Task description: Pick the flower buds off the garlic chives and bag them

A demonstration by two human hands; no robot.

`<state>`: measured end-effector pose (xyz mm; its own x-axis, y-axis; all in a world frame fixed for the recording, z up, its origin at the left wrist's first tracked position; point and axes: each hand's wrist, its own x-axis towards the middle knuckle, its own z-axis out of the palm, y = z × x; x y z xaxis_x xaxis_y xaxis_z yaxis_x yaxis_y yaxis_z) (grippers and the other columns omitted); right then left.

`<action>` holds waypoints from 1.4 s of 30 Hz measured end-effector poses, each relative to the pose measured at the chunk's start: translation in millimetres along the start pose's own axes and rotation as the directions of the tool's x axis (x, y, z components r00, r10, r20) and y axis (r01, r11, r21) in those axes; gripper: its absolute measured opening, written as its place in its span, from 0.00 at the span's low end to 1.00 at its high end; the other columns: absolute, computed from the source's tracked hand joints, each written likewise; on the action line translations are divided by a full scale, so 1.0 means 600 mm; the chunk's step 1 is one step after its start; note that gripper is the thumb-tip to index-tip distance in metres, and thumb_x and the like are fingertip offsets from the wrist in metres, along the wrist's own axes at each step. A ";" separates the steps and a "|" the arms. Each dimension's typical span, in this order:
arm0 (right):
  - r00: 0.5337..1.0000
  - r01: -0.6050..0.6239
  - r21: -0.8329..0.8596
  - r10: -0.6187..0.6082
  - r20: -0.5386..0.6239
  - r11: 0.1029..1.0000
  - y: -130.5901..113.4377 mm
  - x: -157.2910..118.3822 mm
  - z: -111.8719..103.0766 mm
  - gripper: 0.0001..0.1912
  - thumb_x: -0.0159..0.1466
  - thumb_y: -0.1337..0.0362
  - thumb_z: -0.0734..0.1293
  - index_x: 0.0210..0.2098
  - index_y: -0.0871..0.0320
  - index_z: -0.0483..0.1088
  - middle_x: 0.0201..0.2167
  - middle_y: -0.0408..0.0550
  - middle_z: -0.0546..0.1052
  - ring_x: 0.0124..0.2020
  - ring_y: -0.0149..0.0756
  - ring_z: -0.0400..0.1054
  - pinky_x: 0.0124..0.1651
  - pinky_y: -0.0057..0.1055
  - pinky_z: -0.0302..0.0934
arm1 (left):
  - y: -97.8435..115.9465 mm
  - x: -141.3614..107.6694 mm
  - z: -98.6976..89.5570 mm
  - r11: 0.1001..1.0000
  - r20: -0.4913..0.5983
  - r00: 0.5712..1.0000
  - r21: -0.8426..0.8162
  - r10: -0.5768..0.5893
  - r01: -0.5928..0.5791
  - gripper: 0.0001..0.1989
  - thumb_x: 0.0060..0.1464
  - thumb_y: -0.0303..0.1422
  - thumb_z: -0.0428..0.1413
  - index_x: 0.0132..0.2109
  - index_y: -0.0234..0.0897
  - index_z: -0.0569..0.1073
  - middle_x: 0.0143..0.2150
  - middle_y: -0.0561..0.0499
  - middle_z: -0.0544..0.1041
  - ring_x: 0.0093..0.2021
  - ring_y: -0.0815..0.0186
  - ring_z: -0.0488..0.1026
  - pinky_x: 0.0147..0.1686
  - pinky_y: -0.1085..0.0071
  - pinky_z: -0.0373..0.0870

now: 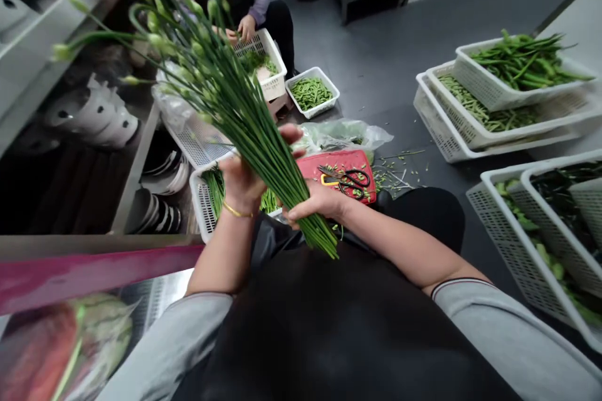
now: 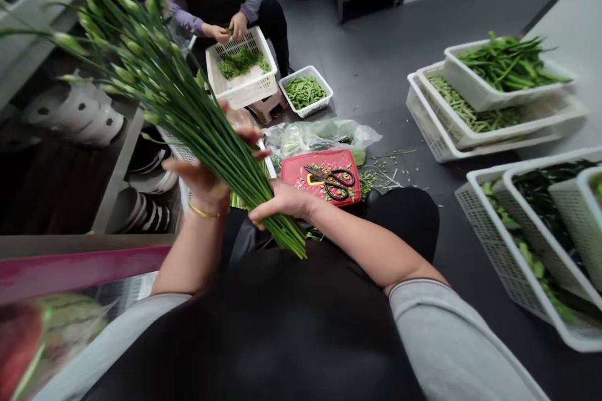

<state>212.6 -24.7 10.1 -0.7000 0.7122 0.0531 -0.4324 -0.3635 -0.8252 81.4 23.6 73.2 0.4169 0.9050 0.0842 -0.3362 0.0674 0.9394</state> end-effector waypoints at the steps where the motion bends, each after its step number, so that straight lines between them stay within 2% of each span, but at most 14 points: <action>1: 1.000 -0.017 -0.013 0.017 0.024 1.000 0.010 0.009 0.001 0.20 0.46 0.62 0.74 0.36 0.60 0.66 0.20 0.38 0.73 0.18 0.29 0.67 0.24 0.28 0.66 | -0.016 -0.018 -0.010 0.998 0.026 0.998 -0.017 -0.054 0.054 0.38 0.32 0.58 0.65 0.49 0.42 0.70 0.38 0.48 0.79 0.51 0.49 0.75 0.42 0.61 0.76; 3: 0.995 -0.083 -0.072 0.086 0.046 0.994 0.024 0.029 -0.001 0.22 0.47 0.60 0.74 0.38 0.59 0.66 0.21 0.38 0.73 0.20 0.30 0.67 0.26 0.30 0.68 | -0.043 -0.044 -0.025 0.989 0.026 0.989 -0.009 -0.146 0.146 0.41 0.28 0.53 0.69 0.50 0.42 0.70 0.34 0.48 0.79 0.48 0.48 0.76 0.40 0.60 0.76; 7: 0.990 -0.136 -0.432 0.136 -0.031 0.892 0.008 0.043 -0.033 0.20 0.53 0.54 0.72 0.40 0.59 0.69 0.32 0.44 0.75 0.32 0.34 0.71 0.39 0.35 0.70 | -0.061 -0.048 -0.036 0.987 -0.086 0.983 0.018 -0.160 0.162 0.20 0.38 0.40 0.66 0.39 0.40 0.70 0.21 0.55 0.73 0.37 0.56 0.78 0.45 0.57 0.74; 9: 0.996 -0.066 -0.709 0.089 -0.004 0.702 -0.019 0.023 -0.068 0.20 0.57 0.52 0.70 0.43 0.60 0.71 0.40 0.48 0.75 0.41 0.38 0.70 0.48 0.38 0.67 | -0.054 -0.035 -0.045 0.991 -0.099 0.986 -0.016 -0.137 0.136 0.15 0.40 0.39 0.63 0.34 0.41 0.68 0.19 0.58 0.68 0.31 0.61 0.76 0.45 0.57 0.74; 12: 0.995 -0.085 -0.955 0.068 -0.068 0.284 -0.032 -0.037 -0.134 0.19 0.63 0.58 0.64 0.51 0.60 0.71 0.47 0.54 0.74 0.46 0.42 0.68 0.52 0.40 0.61 | -0.035 -0.021 -0.082 0.990 -0.131 0.983 -0.078 -0.130 0.121 0.12 0.42 0.39 0.61 0.32 0.43 0.66 0.17 0.59 0.62 0.24 0.65 0.70 0.37 0.61 0.75; 15: 0.960 -0.219 -0.969 0.155 -0.235 -0.114 0.018 -0.099 -0.182 0.21 0.63 0.69 0.60 0.54 0.59 0.71 0.53 0.63 0.70 0.50 0.49 0.66 0.51 0.45 0.58 | -0.020 -0.023 -0.133 0.982 -0.173 0.976 -0.157 -0.131 0.104 0.12 0.40 0.37 0.63 0.30 0.44 0.67 0.16 0.59 0.58 0.19 0.68 0.64 0.25 0.68 0.70; 17: 0.926 -0.222 -0.959 0.271 -0.264 -0.176 0.070 -0.119 -0.196 0.19 0.62 0.73 0.59 0.48 0.60 0.75 0.52 0.66 0.70 0.50 0.51 0.65 0.49 0.47 0.57 | -0.019 -0.028 -0.160 0.972 -0.178 0.975 -0.215 -0.131 0.091 0.12 0.39 0.35 0.64 0.29 0.45 0.68 0.16 0.59 0.57 0.17 0.70 0.61 0.22 0.70 0.65; 20: 0.911 -0.247 -0.965 0.319 -0.263 -0.091 0.112 -0.109 -0.210 0.13 0.62 0.71 0.60 0.32 0.62 0.77 0.40 0.64 0.75 0.45 0.47 0.66 0.47 0.42 0.57 | -0.030 -0.029 -0.177 0.965 -0.206 0.963 -0.234 -0.172 0.122 0.11 0.40 0.36 0.64 0.30 0.45 0.69 0.16 0.59 0.58 0.17 0.71 0.61 0.21 0.69 0.64; 23: 0.926 -0.283 -0.958 0.249 -0.285 -0.045 0.076 -0.081 -0.228 0.13 0.64 0.66 0.60 0.34 0.61 0.77 0.36 0.57 0.76 0.40 0.40 0.68 0.44 0.36 0.60 | -0.048 -0.022 -0.178 0.954 -0.265 0.930 -0.231 -0.253 0.193 0.08 0.43 0.37 0.62 0.30 0.45 0.70 0.17 0.58 0.60 0.17 0.70 0.61 0.20 0.68 0.65; 24: 0.929 -0.324 -0.946 0.198 -0.313 0.024 0.052 -0.072 -0.230 0.14 0.65 0.63 0.60 0.36 0.61 0.77 0.36 0.55 0.77 0.38 0.38 0.68 0.42 0.34 0.61 | -0.054 -0.020 -0.177 0.943 -0.278 0.917 -0.252 -0.285 0.217 0.08 0.43 0.36 0.62 0.30 0.44 0.70 0.17 0.58 0.61 0.17 0.70 0.61 0.20 0.69 0.65; 28: 0.845 -0.416 -0.620 0.030 -0.534 0.666 -0.026 -0.041 -0.189 0.19 0.55 0.50 0.70 0.36 0.61 0.76 0.28 0.47 0.77 0.25 0.30 0.66 0.30 0.29 0.60 | -0.085 -0.010 -0.166 0.860 -0.216 0.881 -0.405 -0.420 0.311 0.07 0.42 0.29 0.61 0.31 0.39 0.71 0.18 0.59 0.64 0.17 0.73 0.63 0.22 0.73 0.67; 30: 0.812 -0.328 -0.397 0.041 -0.582 0.857 -0.029 -0.023 -0.148 0.20 0.48 0.50 0.74 0.32 0.61 0.76 0.23 0.44 0.75 0.20 0.26 0.61 0.25 0.27 0.58 | -0.102 -0.004 -0.157 0.819 -0.162 0.873 -0.456 -0.461 0.348 0.07 0.41 0.27 0.61 0.30 0.37 0.70 0.19 0.59 0.66 0.18 0.74 0.66 0.23 0.74 0.68; 35: 0.820 -0.169 -0.210 0.019 -0.572 0.963 0.020 0.016 -0.063 0.19 0.43 0.53 0.77 0.28 0.59 0.74 0.19 0.41 0.73 0.17 0.25 0.59 0.21 0.27 0.58 | -0.129 0.006 -0.133 0.794 -0.014 0.862 -0.397 -0.506 0.460 0.08 0.38 0.28 0.62 0.31 0.33 0.73 0.26 0.51 0.76 0.21 0.71 0.71 0.22 0.75 0.68; 42: 0.815 -0.049 -0.398 -0.194 -0.546 0.916 0.000 0.030 -0.024 0.15 0.48 0.55 0.76 0.24 0.58 0.71 0.18 0.41 0.72 0.18 0.26 0.61 0.23 0.28 0.60 | -0.107 0.014 -0.105 0.900 0.117 0.943 -0.284 -0.311 0.332 0.16 0.32 0.31 0.68 0.31 0.32 0.73 0.26 0.50 0.77 0.21 0.70 0.71 0.24 0.73 0.68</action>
<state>208.0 -2.9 2.6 -0.1762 0.9789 -0.1039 -0.1360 -0.1288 -0.9823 53.2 53.2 -7.4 0.5969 0.7834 -0.1733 -0.4038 0.4800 0.7788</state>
